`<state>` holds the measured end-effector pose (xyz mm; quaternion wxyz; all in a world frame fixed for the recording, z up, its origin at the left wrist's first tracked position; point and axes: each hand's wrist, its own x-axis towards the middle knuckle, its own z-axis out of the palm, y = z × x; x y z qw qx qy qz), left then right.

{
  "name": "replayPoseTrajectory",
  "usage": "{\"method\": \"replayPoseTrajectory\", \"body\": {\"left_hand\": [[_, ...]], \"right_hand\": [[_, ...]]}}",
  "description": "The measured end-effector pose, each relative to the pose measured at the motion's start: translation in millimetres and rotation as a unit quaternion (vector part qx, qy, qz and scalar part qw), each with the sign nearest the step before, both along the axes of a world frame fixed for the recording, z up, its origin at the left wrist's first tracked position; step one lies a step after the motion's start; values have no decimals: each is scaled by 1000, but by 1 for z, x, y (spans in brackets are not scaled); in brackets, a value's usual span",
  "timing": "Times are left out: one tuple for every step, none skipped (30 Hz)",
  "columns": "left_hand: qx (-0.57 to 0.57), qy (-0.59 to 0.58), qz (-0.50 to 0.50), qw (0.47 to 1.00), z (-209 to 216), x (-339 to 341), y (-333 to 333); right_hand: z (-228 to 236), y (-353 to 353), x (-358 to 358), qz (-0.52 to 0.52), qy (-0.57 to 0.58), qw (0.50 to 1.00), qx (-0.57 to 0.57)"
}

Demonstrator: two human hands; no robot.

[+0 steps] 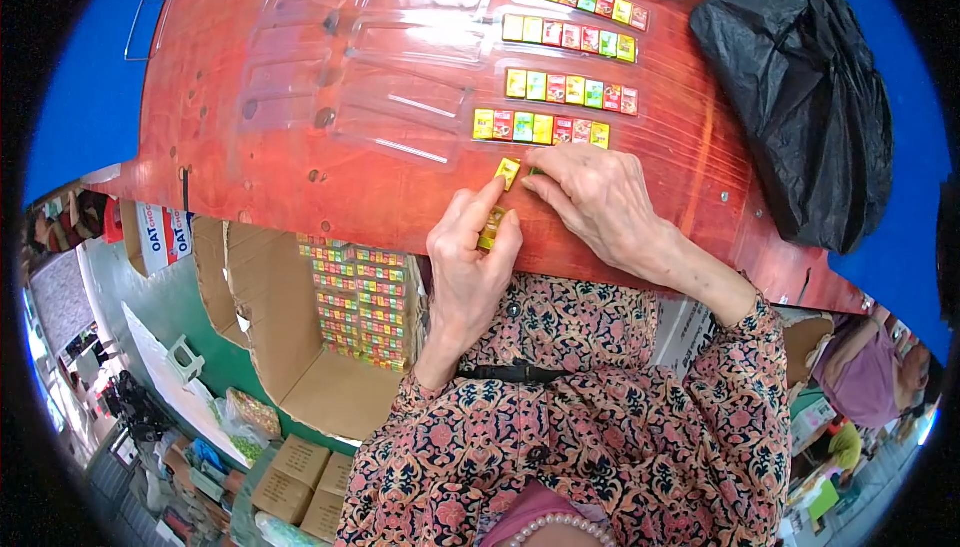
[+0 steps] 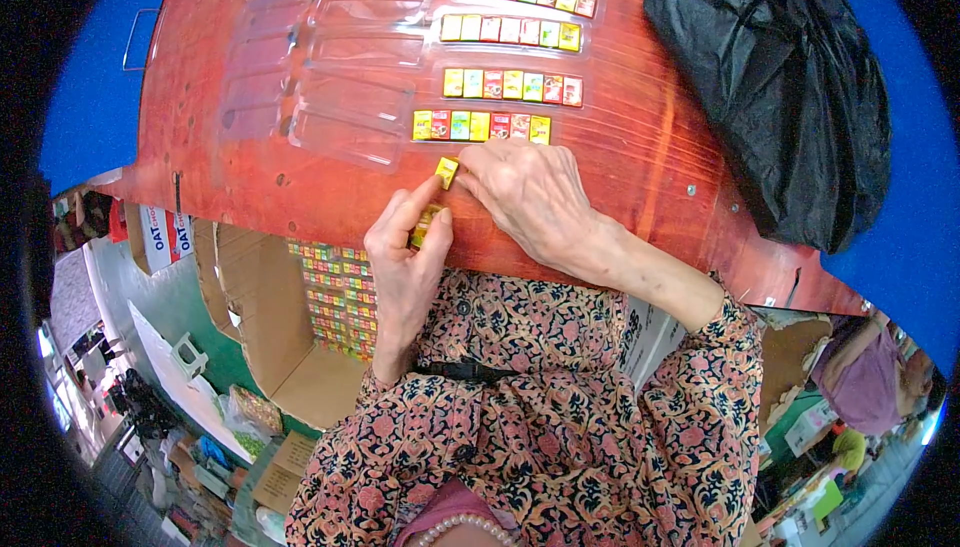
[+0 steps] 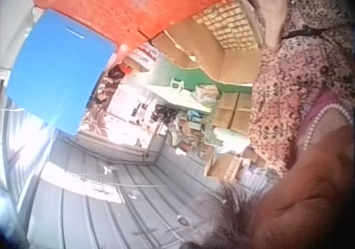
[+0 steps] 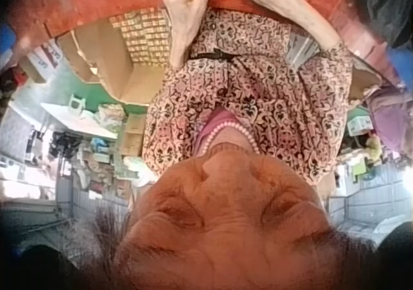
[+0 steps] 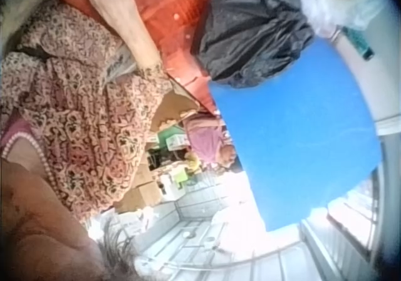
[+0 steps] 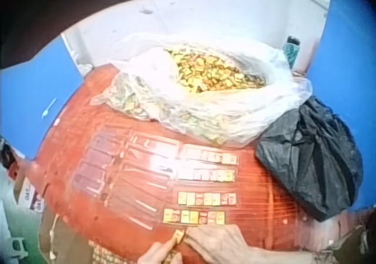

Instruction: Organizing and sorting individually wrapped candies into plastic trays on a workbench.

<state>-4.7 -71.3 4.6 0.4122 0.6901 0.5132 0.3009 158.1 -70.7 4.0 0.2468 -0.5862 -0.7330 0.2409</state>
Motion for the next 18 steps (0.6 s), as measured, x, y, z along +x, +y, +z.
{"method": "replayPoseTrajectory", "body": {"left_hand": [[8, 0, -4, 1000, -1, 1, 0], [8, -1, -4, 1000, -1, 3, 0], [21, 22, -4, 1000, 0, 6, 0], [36, 48, -2, 998, 2, 7, 1], [37, 49, -1, 998, 3, 7, 1], [55, 80, -5, 995, 3, 7, 2], [73, 110, -9, 991, 3, 8, 2], [73, 110, -10, 991, 3, 8, 3], [81, 123, -21, 989, 3, 9, 4], [89, 135, -36, 986, 3, 10, 4], [90, 135, -39, 986, 4, 11, 5], [97, 158, -50, 981, 5, 11, 6], [104, 182, -61, 976, 6, 12, 6], [105, 183, -64, 975, 5, 12, 7], [111, 190, -64, 973, 5, 11, 7], [117, 196, -63, 972, 4, 11, 8], [117, 197, -65, 971, 4, 12, 8], [122, 214, -71, 967, 4, 12, 8]], "right_hand": [[-1, 0, 0, -9, -4, 1000, 4], [0, 0, 1, -9, -5, 1000, 3], [1, -1, 3, -16, -7, 1000, 5], [2, -1, 5, -20, -7, 1000, 8], [2, -2, 6, -20, -6, 1000, 8], [1, -4, 8, -12, -4, 1000, 6], [0, -6, 9, -5, -4, 1000, 3], [1, -7, 11, -6, -4, 1000, 3], [3, -8, 12, 19, -13, 1000, -9], [4, -10, 14, 41, -24, 999, -21], [3, -10, 14, 38, -24, 999, -21], [0, -10, 15, 64, -39, 997, 9], [-3, -10, 15, 91, -53, 994, 38], [-6, -9, 15, 88, -52, 994, 39], [-8, -9, 15, 99, -66, 991, 66], [-10, -9, 15, 109, -80, 987, 92], [-11, -9, 16, 108, -79, 987, 92], [-12, -9, 17, 115, -83, 985, 102]]}}
